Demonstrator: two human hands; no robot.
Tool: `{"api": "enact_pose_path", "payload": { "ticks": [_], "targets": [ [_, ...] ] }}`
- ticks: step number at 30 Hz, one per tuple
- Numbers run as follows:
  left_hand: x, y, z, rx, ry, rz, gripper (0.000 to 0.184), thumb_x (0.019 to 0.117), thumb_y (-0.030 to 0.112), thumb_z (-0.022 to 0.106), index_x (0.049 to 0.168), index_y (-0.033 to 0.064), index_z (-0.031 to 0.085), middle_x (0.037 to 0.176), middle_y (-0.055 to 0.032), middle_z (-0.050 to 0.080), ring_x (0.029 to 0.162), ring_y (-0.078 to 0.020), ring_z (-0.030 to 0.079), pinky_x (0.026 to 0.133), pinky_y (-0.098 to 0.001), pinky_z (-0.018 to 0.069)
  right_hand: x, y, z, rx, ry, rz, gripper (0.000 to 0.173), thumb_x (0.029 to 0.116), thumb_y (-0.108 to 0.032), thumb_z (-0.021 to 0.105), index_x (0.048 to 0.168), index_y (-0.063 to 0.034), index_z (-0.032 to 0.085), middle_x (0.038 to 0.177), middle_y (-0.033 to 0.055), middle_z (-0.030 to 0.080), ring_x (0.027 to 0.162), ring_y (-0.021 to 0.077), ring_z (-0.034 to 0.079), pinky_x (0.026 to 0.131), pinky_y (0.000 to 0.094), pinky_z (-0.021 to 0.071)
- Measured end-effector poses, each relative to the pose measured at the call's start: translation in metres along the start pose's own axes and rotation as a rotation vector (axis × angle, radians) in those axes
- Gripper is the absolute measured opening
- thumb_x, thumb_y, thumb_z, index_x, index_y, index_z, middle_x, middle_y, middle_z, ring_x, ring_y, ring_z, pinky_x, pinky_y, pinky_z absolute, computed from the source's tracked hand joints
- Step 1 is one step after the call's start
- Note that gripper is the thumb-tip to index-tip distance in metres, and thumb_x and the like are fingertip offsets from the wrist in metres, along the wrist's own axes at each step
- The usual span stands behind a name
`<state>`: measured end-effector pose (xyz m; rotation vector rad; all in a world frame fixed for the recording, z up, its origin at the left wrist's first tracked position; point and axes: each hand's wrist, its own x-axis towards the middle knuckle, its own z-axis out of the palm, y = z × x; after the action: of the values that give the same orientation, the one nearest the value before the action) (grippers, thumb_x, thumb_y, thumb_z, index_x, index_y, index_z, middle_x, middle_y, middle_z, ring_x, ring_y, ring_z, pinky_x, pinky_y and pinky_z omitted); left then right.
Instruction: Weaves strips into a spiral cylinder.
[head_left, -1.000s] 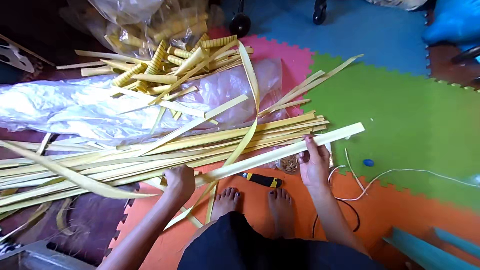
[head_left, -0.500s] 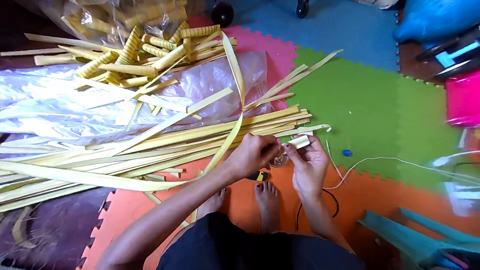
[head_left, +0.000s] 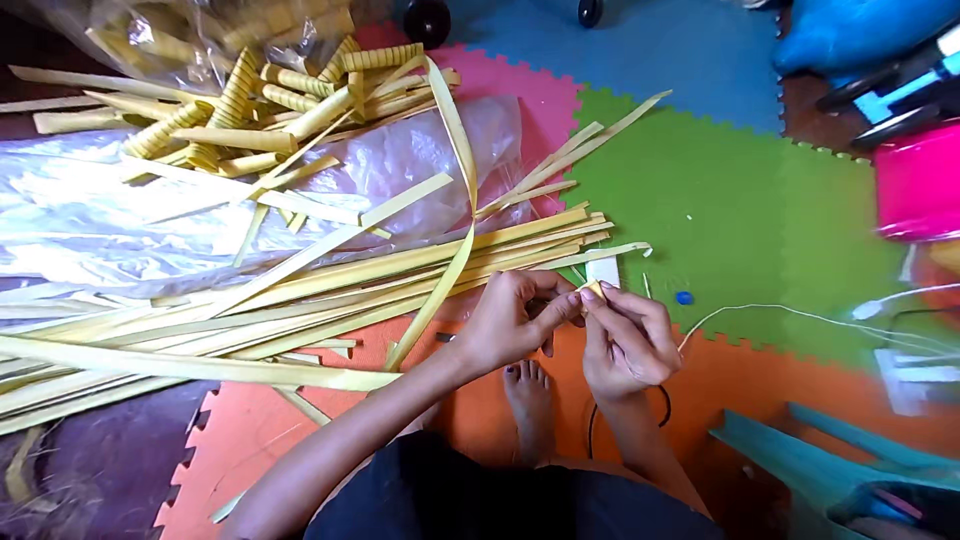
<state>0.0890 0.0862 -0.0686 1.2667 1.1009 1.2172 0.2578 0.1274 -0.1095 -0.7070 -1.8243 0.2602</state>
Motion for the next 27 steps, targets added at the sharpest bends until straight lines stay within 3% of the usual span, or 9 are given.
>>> {"api": "enact_pose_path", "payload": {
  "ticks": [3, 7, 9, 11, 15, 19, 21, 25, 27],
  "targets": [
    [-0.005, 0.001, 0.0, 0.117, 0.068, 0.033, 0.015, 0.1014, 0.01, 0.063, 0.095, 0.0001, 0.072, 0.075, -0.0023, 0.072, 0.048, -0.002, 0.059, 0.045, -0.0179, 0.0513, 0.008, -0.003, -0.002, 0.165, -0.054, 0.111, 0.011, 0.0901, -0.001, 0.066, 0.091, -0.0018, 0.077, 0.101, 0.0085, 0.071, 0.089, 0.0086, 0.069, 0.075, 0.0194, 0.059],
    [-0.007, -0.003, 0.0, 0.361, 0.185, 0.134, 0.012, 0.0983, 0.009, 0.065, 0.094, 0.0008, 0.073, 0.073, -0.004, 0.07, 0.053, -0.0034, 0.062, 0.05, -0.0203, 0.0545, 0.026, -0.005, -0.013, 0.617, -0.321, 0.61, 0.032, 0.1032, -0.015, 0.052, 0.132, -0.0143, 0.068, 0.117, -0.0025, 0.071, 0.101, 0.0104, 0.069, 0.088, 0.0329, 0.0599],
    [-0.008, -0.007, 0.002, 0.387, 0.193, 0.183, 0.012, 0.0975, 0.008, 0.065, 0.092, -0.0009, 0.073, 0.074, -0.0061, 0.071, 0.059, -0.0059, 0.067, 0.056, -0.022, 0.0584, 0.032, -0.007, -0.009, 0.632, -0.333, 0.725, 0.024, 0.1007, -0.009, 0.057, 0.118, -0.0119, 0.073, 0.11, -0.0026, 0.073, 0.094, 0.0079, 0.069, 0.084, 0.0276, 0.0592],
    [-0.007, -0.007, 0.004, 0.394, 0.157, 0.204, 0.012, 0.0973, 0.007, 0.065, 0.093, -0.0011, 0.073, 0.076, -0.0068, 0.072, 0.066, -0.0072, 0.071, 0.063, -0.0223, 0.0602, 0.031, -0.006, -0.004, 0.562, -0.292, 0.663, 0.015, 0.0976, -0.004, 0.061, 0.102, -0.0116, 0.072, 0.097, -0.0049, 0.072, 0.082, 0.0032, 0.067, 0.075, 0.0217, 0.0584],
    [-0.008, -0.002, 0.001, 0.322, 0.066, 0.125, 0.012, 0.0994, 0.007, 0.062, 0.096, -0.0002, 0.072, 0.08, -0.0053, 0.073, 0.07, -0.005, 0.07, 0.067, -0.0205, 0.0596, 0.028, -0.008, 0.0, 0.299, -0.281, 0.418, 0.007, 0.0989, -0.005, 0.06, 0.099, -0.0061, 0.067, 0.094, -0.0042, 0.066, 0.082, -0.0007, 0.063, 0.072, 0.0155, 0.0548],
    [-0.008, 0.0, -0.002, 0.169, 0.071, 0.049, 0.013, 0.1022, 0.006, 0.058, 0.102, -0.0026, 0.069, 0.086, -0.0067, 0.074, 0.074, -0.0086, 0.074, 0.069, -0.0251, 0.0634, 0.026, -0.005, -0.003, 0.497, -0.245, 0.521, 0.019, 0.0906, -0.01, 0.076, 0.11, -0.013, 0.074, 0.101, -0.0058, 0.074, 0.088, 0.0054, 0.071, 0.081, 0.0251, 0.0619],
    [-0.008, 0.002, -0.003, 0.134, 0.108, -0.031, 0.011, 0.1015, 0.005, 0.061, 0.101, -0.0025, 0.069, 0.082, -0.0066, 0.074, 0.07, -0.0097, 0.073, 0.067, -0.0263, 0.0641, 0.021, -0.005, -0.005, 0.548, -0.241, 0.522, 0.025, 0.0842, -0.004, 0.08, 0.108, -0.0099, 0.074, 0.102, -0.0003, 0.076, 0.088, 0.0122, 0.074, 0.082, 0.0316, 0.0646],
    [-0.004, 0.007, -0.003, 0.067, 0.13, -0.191, 0.017, 0.1013, 0.01, 0.064, 0.091, -0.0027, 0.07, 0.074, -0.0064, 0.073, 0.062, -0.0098, 0.072, 0.062, -0.0256, 0.0636, 0.008, -0.006, -0.01, 0.139, -0.201, 0.123, 0.007, 0.0901, -0.001, 0.072, 0.095, 0.0005, 0.078, 0.099, 0.0117, 0.077, 0.092, 0.0142, 0.075, 0.08, 0.0249, 0.0625],
    [-0.003, 0.011, -0.006, 0.073, 0.095, -0.19, 0.024, 0.1059, 0.01, 0.055, 0.092, -0.0029, 0.069, 0.073, -0.0061, 0.07, 0.062, -0.0086, 0.069, 0.061, -0.0246, 0.0613, 0.004, -0.007, -0.011, 0.007, -0.239, -0.032, 0.016, 0.0921, 0.006, 0.065, 0.097, -0.0004, 0.079, 0.102, 0.0139, 0.076, 0.099, 0.0156, 0.074, 0.088, 0.0241, 0.0594]
  ]
}}
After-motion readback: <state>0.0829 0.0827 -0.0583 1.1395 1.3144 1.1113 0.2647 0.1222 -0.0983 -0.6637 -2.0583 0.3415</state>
